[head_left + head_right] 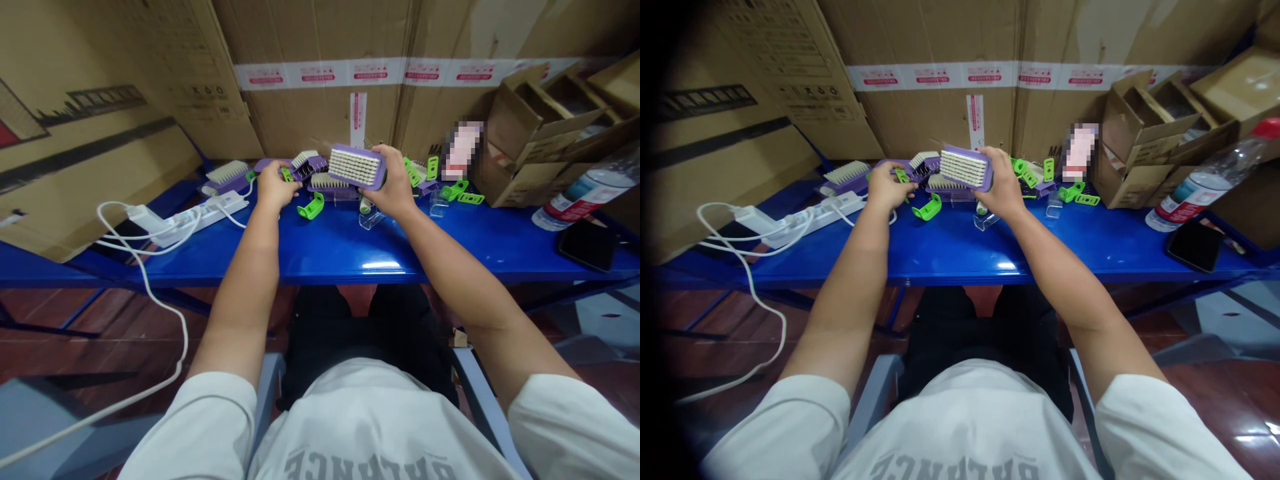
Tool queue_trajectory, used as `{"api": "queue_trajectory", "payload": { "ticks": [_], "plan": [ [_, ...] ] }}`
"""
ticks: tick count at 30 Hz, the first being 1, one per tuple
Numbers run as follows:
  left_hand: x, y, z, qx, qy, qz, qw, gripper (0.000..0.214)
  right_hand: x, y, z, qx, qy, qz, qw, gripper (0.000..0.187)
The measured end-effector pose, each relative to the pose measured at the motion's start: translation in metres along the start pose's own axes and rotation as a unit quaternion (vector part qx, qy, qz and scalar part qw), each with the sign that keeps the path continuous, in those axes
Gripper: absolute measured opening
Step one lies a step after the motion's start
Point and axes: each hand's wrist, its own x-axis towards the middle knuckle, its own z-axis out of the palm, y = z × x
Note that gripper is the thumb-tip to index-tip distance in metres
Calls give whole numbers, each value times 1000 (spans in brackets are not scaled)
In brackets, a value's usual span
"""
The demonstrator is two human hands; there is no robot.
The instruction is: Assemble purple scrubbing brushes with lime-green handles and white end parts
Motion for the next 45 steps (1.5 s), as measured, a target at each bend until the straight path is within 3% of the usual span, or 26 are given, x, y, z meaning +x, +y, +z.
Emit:
{"api": "queue_trajectory", "payload": {
  "ticks": [13, 22, 29, 35, 45],
  "plan": [
    [15, -20, -1, -10, 19, 10, 1000, 63, 3, -21, -6, 32, -1, 24, 999, 78],
    [-1, -2, -6, 36, 29, -5, 999, 64, 2, -14, -4, 35, -10, 9, 999, 82],
    [3, -5, -7, 35, 31, -8, 999, 62, 1, -15, -3, 34, 8, 13, 999, 78],
    [3, -7, -7, 39, 25, 6, 999, 61, 1, -11, -3, 24, -10, 1, 1000, 82],
    [-11, 11, -9, 38, 24, 14, 999, 59, 0, -8, -2, 24, -14, -9, 1000, 87]
  ]
}}
